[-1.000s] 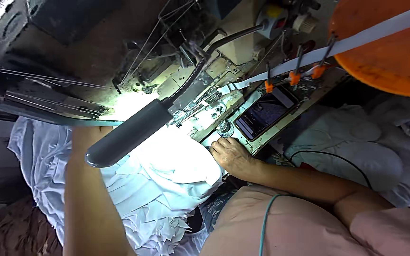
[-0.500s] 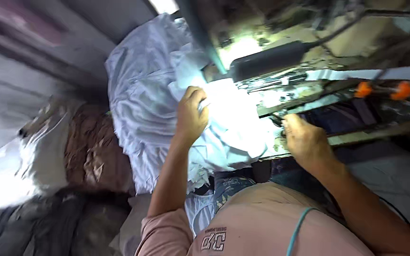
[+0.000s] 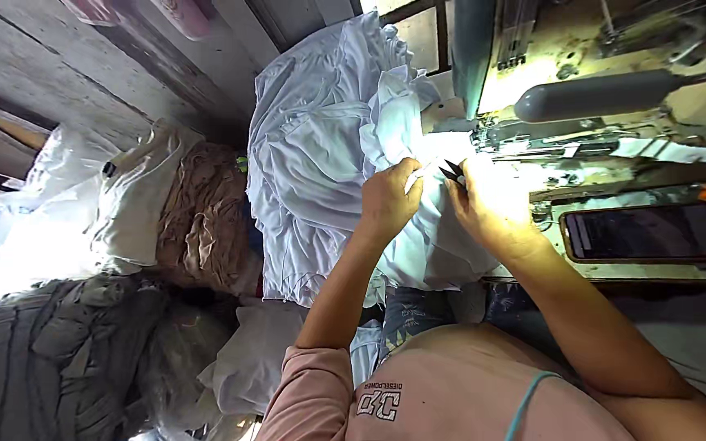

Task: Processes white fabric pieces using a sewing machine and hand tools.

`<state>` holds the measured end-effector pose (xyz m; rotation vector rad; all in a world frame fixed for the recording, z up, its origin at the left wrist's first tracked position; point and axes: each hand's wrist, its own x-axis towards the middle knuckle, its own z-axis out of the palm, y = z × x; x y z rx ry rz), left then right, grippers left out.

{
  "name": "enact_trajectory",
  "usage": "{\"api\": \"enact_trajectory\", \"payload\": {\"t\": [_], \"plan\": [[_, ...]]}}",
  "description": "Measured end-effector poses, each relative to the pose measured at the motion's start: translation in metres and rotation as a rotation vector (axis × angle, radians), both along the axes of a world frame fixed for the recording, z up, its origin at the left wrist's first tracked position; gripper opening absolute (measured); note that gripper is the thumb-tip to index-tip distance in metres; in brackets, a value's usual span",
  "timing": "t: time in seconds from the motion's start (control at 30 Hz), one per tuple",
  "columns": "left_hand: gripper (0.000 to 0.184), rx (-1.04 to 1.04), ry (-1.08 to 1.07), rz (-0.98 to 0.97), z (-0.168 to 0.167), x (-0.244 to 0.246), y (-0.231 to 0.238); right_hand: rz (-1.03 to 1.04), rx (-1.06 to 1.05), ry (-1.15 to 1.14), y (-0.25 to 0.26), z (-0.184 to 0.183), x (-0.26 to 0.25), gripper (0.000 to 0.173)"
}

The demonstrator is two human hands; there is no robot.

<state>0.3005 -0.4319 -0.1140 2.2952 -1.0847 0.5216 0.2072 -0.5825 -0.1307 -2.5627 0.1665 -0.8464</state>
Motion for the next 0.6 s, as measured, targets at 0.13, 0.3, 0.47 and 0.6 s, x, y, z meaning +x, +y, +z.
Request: {"api": "enact_trajectory", "payload": {"t": [0.13,0.3,0.47,0.6], "plan": [[0.021,0.017,-0.221,0.098,-0.004,-0.004,-0.004,0.003,-0.009,0.023,0.007,0.003,0.005,0.022],[0.010,-0.119,0.075,-0.241,0.002,-0.009,0.002,0.030,-0.002,0.031,0.006,0.006,0.010,0.020],[0.009,-0.034,-0.149,-0.251,-0.006,-0.014,0.005,0.054,0.018,-0.024,0.000,-0.002,0.011,0.021],[0.016,-0.080,-0.241,-0.270,-0.007,-0.018,0.010,0.077,0.002,-0.012,-0.004,-0.001,0.011,0.021]]}}
